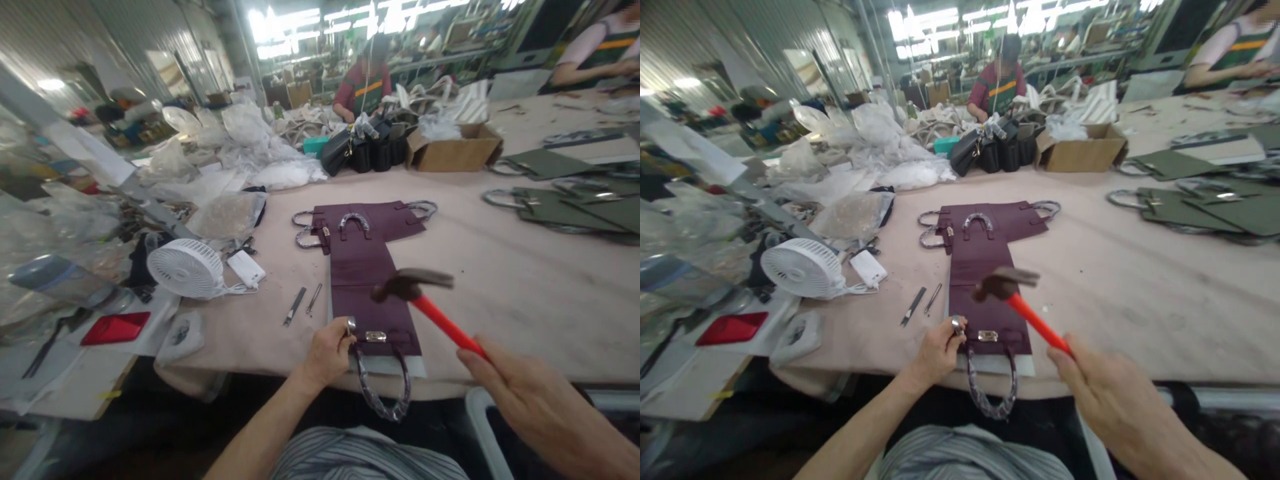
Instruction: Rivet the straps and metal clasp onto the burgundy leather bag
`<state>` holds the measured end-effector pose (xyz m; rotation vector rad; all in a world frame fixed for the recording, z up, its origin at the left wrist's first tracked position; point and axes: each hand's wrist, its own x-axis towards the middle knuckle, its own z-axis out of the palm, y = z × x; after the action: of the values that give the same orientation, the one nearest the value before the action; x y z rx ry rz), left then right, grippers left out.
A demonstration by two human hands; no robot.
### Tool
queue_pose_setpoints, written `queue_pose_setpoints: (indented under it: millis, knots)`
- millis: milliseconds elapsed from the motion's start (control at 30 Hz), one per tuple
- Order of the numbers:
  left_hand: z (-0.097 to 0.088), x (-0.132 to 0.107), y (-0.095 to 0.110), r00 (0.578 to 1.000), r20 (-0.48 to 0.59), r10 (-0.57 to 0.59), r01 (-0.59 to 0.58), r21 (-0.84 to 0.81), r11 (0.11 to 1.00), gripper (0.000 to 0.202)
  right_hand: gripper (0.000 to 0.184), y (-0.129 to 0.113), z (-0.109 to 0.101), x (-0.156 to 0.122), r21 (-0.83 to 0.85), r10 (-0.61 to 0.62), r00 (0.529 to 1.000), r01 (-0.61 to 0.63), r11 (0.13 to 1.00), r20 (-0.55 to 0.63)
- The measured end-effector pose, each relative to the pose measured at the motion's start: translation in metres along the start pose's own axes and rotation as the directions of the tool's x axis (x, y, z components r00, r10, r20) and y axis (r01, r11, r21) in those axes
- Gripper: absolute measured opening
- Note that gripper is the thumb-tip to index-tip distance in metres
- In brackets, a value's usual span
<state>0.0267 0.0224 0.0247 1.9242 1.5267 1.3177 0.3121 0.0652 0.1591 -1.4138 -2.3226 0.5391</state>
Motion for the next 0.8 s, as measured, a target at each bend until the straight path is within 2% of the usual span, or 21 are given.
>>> queue_pose_setpoints:
  millis: [67,133,167,233,333,400,433,500,567,600,667,733,800]
  knots:
    - [0.000,-0.002,-0.002,1.000,-0.010,0.009,-0.009,-0.008,1.000,0.020,0.053,0.027,0.003,0.006,0.087,0.193,0.976,-0.203,0.975,0.105]
    - [0.000,-0.003,-0.003,1.000,0.010,-0.012,0.012,-0.013,1.000,0.020,0.051,0.057,0.013,0.009,0.105,0.392,0.892,-0.422,0.900,0.226]
    - [-0.001,-0.004,-0.003,1.000,0.021,-0.023,0.023,-0.014,1.000,0.020,0.049,0.071,0.021,0.009,0.048,0.456,0.854,-0.481,0.875,0.249]
    - [-0.001,-0.005,-0.003,0.999,0.038,-0.036,0.036,-0.010,0.999,0.020,0.044,0.091,0.038,0.007,-0.073,0.495,0.851,-0.490,0.869,0.176]
    - [-0.002,-0.008,-0.003,0.998,0.040,-0.045,0.044,0.020,0.999,0.022,0.045,0.092,0.065,0.003,-0.147,0.402,0.915,-0.396,0.907,0.016]
    - [-0.003,-0.010,-0.003,0.998,0.034,-0.046,0.044,0.038,0.998,0.021,0.048,0.076,0.083,0.000,-0.112,0.212,0.972,-0.223,0.968,-0.102]
    - [-0.003,-0.010,-0.003,0.999,0.028,-0.045,0.044,0.037,0.998,0.020,0.046,0.066,0.092,-0.001,-0.081,0.103,0.983,-0.116,0.990,-0.149]
    - [-0.004,-0.011,-0.002,0.998,0.019,-0.056,0.056,0.012,0.998,0.017,0.038,0.047,0.112,-0.003,-0.001,-0.055,0.978,0.056,0.998,-0.200]
    - [-0.004,-0.011,-0.001,0.993,0.008,-0.119,0.120,-0.044,0.992,0.014,0.027,0.035,0.131,-0.005,0.086,-0.072,0.971,0.094,0.992,-0.228]
    - [-0.004,-0.011,0.000,0.983,0.005,-0.186,0.186,-0.082,0.979,0.014,0.023,0.033,0.138,-0.005,0.123,-0.055,0.969,0.087,0.989,-0.242]
    - [-0.004,-0.008,0.000,0.927,-0.029,-0.375,0.359,-0.228,0.905,0.015,0.020,0.034,0.148,-0.004,0.193,-0.008,0.966,0.060,0.979,-0.258]
    - [-0.005,-0.003,-0.001,0.808,-0.073,-0.584,0.488,-0.473,0.734,0.027,0.018,0.040,0.150,-0.003,0.247,0.019,0.971,0.042,0.968,-0.239]
    - [-0.013,0.003,-0.007,0.691,-0.084,-0.718,0.503,-0.658,0.560,0.040,0.017,0.045,0.148,-0.001,0.293,0.030,0.973,0.039,0.955,-0.227]
